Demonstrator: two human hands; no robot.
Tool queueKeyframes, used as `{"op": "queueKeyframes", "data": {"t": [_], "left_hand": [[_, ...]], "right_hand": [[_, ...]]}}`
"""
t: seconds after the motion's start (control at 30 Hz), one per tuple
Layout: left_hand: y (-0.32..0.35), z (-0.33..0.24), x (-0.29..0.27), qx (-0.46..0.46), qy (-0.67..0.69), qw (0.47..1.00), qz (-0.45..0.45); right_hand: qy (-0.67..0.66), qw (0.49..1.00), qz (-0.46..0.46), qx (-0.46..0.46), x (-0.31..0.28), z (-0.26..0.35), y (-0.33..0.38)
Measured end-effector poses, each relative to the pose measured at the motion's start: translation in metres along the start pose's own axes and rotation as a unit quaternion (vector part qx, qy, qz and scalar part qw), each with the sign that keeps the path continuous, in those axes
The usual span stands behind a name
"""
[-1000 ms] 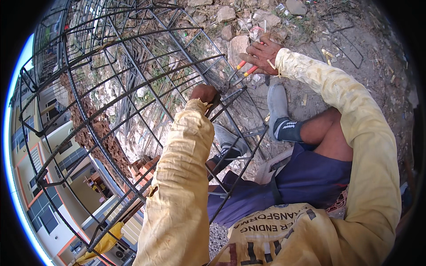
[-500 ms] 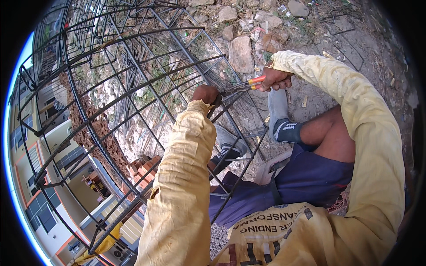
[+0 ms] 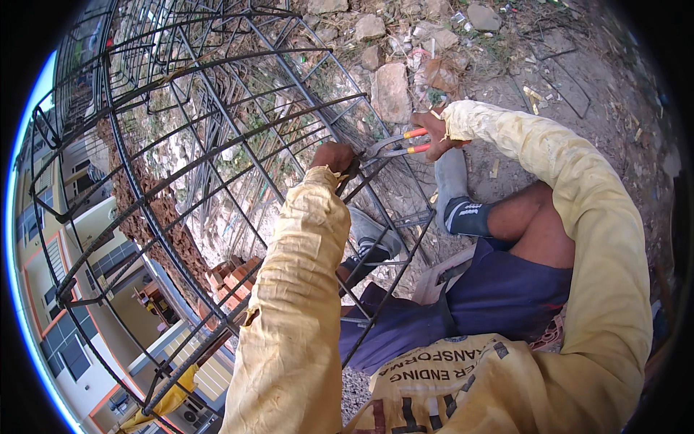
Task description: The person sits on the ground and uses pliers to twist wire ties around intersecting metal rods of a cylindrical mesh structure. The person repeatedly positions the wire, twists it with pliers, and moves to adjacent joints to continue securing the frame.
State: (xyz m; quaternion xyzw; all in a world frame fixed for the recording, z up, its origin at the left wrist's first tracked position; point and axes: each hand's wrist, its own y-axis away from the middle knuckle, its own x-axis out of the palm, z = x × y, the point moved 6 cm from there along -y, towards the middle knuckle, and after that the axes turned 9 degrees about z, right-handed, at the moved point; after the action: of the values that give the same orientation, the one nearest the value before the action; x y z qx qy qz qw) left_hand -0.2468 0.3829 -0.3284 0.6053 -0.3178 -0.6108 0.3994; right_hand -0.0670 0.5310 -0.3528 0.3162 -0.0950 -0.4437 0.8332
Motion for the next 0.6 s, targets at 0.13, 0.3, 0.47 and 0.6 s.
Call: {"op": "queueKeyframes", "data": {"t": [0.13, 0.3, 0.47, 0.6], "left_hand": [[-0.008, 0.005, 0.01, 0.009, -0.02, 1.0, -0.005], [-0.009, 0.008, 0.015, 0.039, -0.015, 0.999, -0.025], [-0.008, 0.0, 0.004, 0.014, -0.013, 1.0, -0.01], [-0.005, 0.002, 0.007, -0.001, 0.003, 1.0, -0.019]], "right_hand": [[0.282, 0.908, -0.297, -0.094, -0.021, 0.014, 0.023], [0.392, 0.834, -0.375, -0.104, -0.033, 0.017, 0.023], [0.265, 0.948, -0.173, -0.014, -0.019, -0.011, -0.001], [0.011, 0.992, 0.082, 0.09, 0.002, -0.015, -0.001]]}}
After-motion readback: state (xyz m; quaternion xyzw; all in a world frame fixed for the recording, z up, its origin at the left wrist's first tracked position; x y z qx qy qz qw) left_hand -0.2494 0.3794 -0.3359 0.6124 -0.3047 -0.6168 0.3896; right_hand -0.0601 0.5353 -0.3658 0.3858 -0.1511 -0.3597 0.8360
